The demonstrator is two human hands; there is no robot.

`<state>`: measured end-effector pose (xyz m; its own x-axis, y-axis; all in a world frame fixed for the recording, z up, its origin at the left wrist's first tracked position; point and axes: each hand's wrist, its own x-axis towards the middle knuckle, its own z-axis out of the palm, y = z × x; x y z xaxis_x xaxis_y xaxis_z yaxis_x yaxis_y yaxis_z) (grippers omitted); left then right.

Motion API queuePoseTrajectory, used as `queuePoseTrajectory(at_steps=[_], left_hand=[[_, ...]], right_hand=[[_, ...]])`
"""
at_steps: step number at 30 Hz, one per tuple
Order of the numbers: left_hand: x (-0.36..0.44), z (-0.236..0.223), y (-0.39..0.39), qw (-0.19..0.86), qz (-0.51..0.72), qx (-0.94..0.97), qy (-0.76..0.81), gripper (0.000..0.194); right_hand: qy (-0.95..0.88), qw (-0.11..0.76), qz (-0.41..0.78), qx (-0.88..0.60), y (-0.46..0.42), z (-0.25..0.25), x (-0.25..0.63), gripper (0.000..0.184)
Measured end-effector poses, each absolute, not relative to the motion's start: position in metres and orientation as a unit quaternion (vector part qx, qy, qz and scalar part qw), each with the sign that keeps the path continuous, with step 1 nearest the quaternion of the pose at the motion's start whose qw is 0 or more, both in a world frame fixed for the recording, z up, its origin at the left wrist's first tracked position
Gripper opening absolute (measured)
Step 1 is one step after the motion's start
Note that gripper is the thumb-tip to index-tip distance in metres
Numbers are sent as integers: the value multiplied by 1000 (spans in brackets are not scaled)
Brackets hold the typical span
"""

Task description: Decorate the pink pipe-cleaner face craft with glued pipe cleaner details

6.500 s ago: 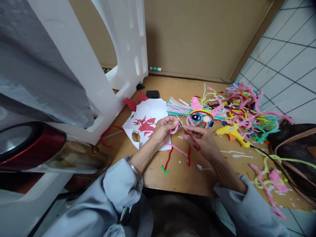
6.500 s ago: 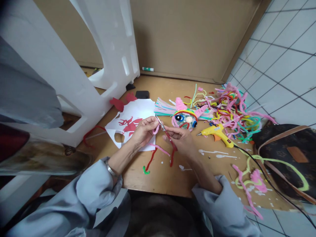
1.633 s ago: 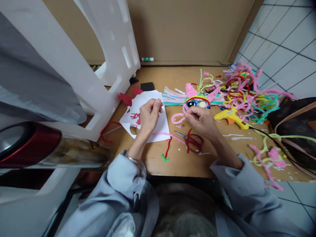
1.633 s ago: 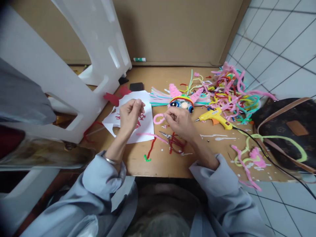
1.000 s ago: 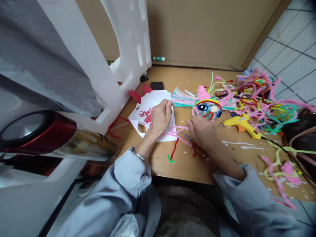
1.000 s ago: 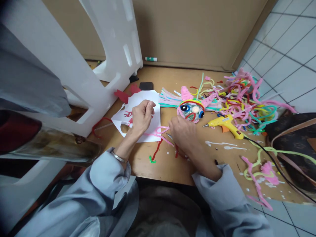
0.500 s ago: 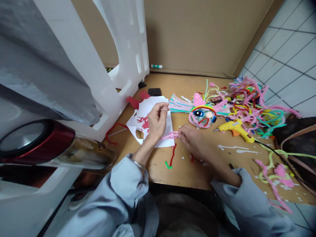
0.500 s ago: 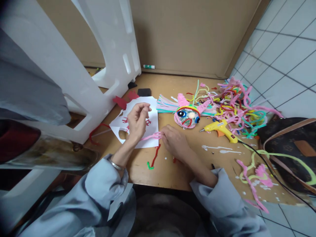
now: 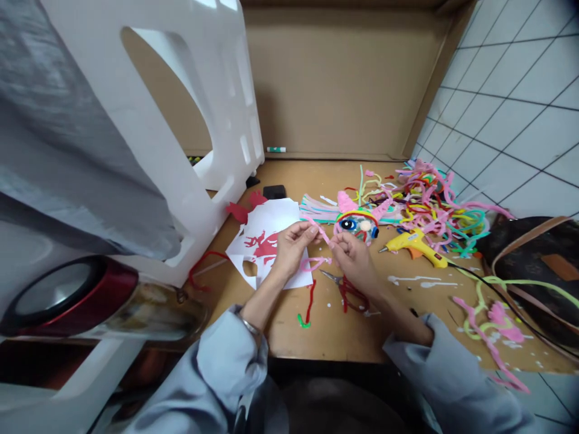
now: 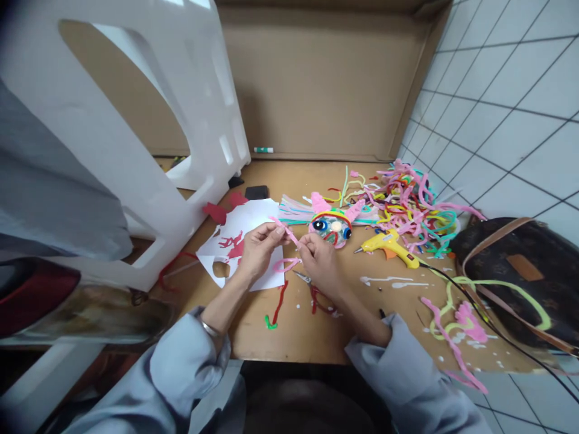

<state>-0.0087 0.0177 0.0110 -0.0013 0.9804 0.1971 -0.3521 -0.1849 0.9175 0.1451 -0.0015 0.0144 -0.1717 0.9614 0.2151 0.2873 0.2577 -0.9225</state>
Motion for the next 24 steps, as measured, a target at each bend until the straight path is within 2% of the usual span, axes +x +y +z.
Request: queuePoseTrajectory(at_steps=[5,11,20,24], left_hand=[[-11,11,19,585,614,416,330,42],[-6,14,16,643,607,354,306,39],[-20,21,21,653,652,251,294,23],[-24,21,24,636,655,265,308,16]], right_hand=[[-716,433,243,-491,-7,17,144,12],[-748,429,194,-469,-11,15,141,13],[-716,440,259,-477,-5,16,148,13],[-697,448,296,-476,-1,15,151,13]])
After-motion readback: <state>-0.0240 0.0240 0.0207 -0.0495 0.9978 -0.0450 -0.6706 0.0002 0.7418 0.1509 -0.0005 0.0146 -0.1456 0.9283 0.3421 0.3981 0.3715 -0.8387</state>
